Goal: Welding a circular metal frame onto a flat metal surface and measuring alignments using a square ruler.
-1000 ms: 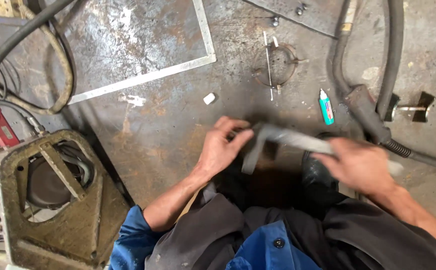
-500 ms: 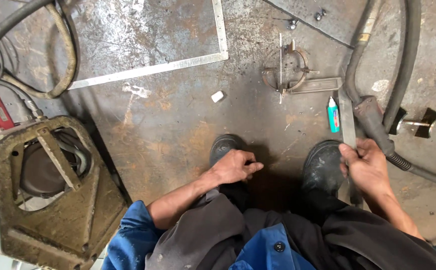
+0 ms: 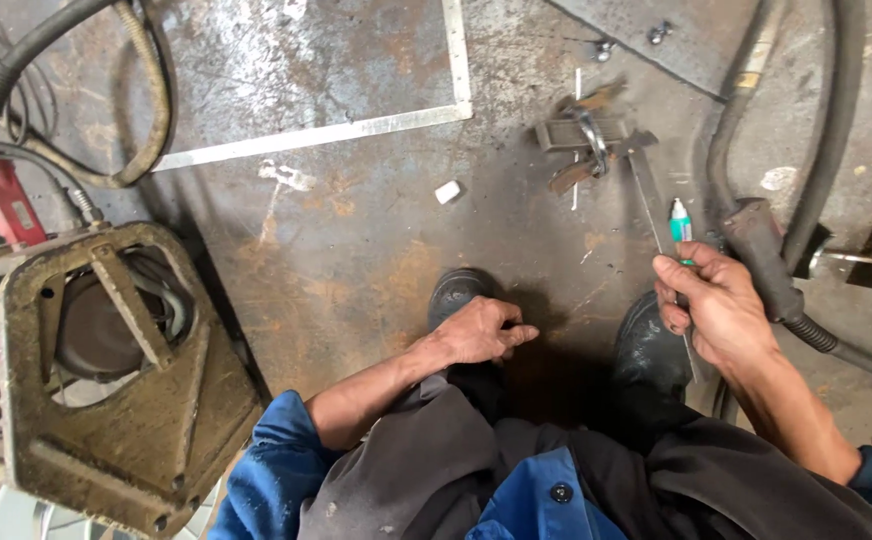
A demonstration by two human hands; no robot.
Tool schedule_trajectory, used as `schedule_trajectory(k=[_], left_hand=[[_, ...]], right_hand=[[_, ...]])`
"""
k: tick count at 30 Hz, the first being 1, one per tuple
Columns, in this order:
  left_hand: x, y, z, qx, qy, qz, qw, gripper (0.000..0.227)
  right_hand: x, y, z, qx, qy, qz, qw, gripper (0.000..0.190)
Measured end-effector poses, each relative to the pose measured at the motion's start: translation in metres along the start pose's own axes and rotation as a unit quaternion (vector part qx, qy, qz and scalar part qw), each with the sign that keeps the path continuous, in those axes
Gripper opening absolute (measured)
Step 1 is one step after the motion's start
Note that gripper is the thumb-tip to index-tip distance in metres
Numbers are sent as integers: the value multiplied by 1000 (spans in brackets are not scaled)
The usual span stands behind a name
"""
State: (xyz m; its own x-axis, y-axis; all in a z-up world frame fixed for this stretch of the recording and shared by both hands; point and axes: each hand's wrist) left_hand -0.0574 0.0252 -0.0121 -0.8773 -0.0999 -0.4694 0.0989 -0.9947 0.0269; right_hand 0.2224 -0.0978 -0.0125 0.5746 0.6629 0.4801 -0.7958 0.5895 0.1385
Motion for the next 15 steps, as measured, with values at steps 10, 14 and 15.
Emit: schedule_trajectory(k=[10, 14, 15], left_hand=[[3, 0, -4, 1, 11, -10, 1000, 43], [-2, -3, -2, 20, -17, 3, 1000, 44], [-2, -3, -2, 18, -14, 3, 1000, 43]], right_hand=[[15, 3, 11, -18, -68, 68, 995, 26], [28, 6, 16, -42, -69, 114, 990, 28], [31, 8, 18, -42, -81, 126, 988, 29]])
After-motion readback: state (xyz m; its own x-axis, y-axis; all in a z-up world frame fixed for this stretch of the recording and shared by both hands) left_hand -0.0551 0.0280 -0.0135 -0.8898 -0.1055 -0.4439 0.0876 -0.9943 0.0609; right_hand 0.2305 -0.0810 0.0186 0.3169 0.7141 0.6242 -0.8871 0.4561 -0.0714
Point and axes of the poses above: each hand's wrist, its own z-axis away from the middle knuckle, its own y-axis out of the palm, x = y × z, and after that the axes turned 3 degrees about -y, right-handed
